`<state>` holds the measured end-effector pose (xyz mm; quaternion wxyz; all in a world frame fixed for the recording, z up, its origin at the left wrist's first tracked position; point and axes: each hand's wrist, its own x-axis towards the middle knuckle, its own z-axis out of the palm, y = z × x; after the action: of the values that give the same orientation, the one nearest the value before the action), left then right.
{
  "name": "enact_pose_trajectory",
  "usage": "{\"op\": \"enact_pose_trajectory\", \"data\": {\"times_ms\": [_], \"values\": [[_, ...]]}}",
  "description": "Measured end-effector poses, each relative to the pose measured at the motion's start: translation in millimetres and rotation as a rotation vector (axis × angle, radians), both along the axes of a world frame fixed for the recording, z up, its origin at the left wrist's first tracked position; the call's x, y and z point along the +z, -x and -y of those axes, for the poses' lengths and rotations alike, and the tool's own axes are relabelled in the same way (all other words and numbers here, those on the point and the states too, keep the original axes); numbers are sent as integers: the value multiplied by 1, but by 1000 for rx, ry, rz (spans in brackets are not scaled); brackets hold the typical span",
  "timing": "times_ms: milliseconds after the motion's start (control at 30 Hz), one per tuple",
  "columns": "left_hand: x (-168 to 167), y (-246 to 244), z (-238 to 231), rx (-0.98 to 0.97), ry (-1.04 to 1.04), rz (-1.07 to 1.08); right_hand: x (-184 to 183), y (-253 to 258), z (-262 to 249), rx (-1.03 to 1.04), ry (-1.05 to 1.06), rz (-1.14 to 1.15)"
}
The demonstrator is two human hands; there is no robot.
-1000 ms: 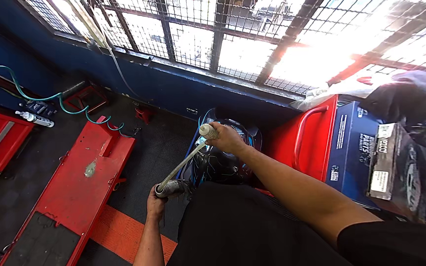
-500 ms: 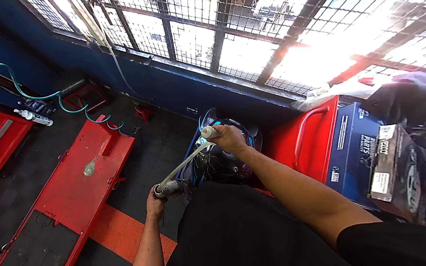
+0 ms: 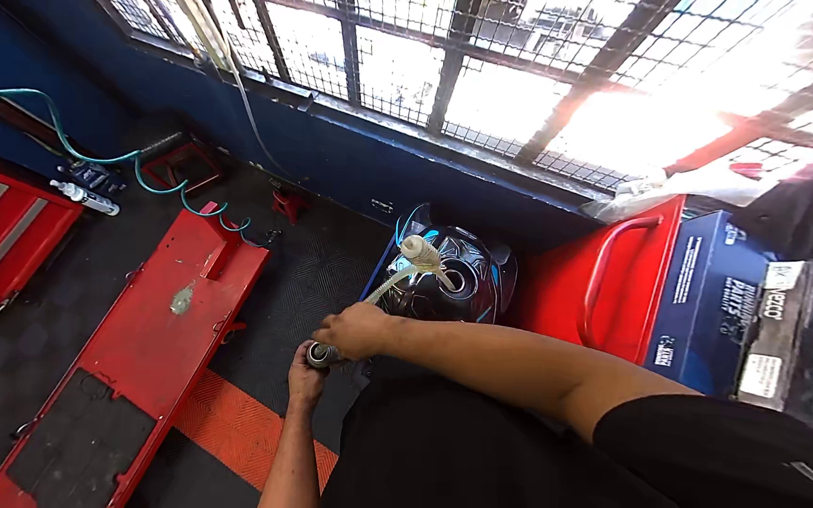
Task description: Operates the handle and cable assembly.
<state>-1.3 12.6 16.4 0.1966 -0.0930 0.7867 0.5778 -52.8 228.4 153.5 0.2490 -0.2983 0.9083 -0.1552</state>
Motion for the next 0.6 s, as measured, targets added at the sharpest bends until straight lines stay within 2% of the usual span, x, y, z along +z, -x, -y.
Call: {"op": "enact_pose_trajectory", "data": {"times_ms": [100,233,600], "values": [[-1,0,1,-14,56,1,-3,-1,11,65,-72,30],[-3,1,0,-98,168,-47,8,3,1,66,-124,15],[-17,5,4,-115,260,-39,41,3,-24,-84,-123,20]]}}
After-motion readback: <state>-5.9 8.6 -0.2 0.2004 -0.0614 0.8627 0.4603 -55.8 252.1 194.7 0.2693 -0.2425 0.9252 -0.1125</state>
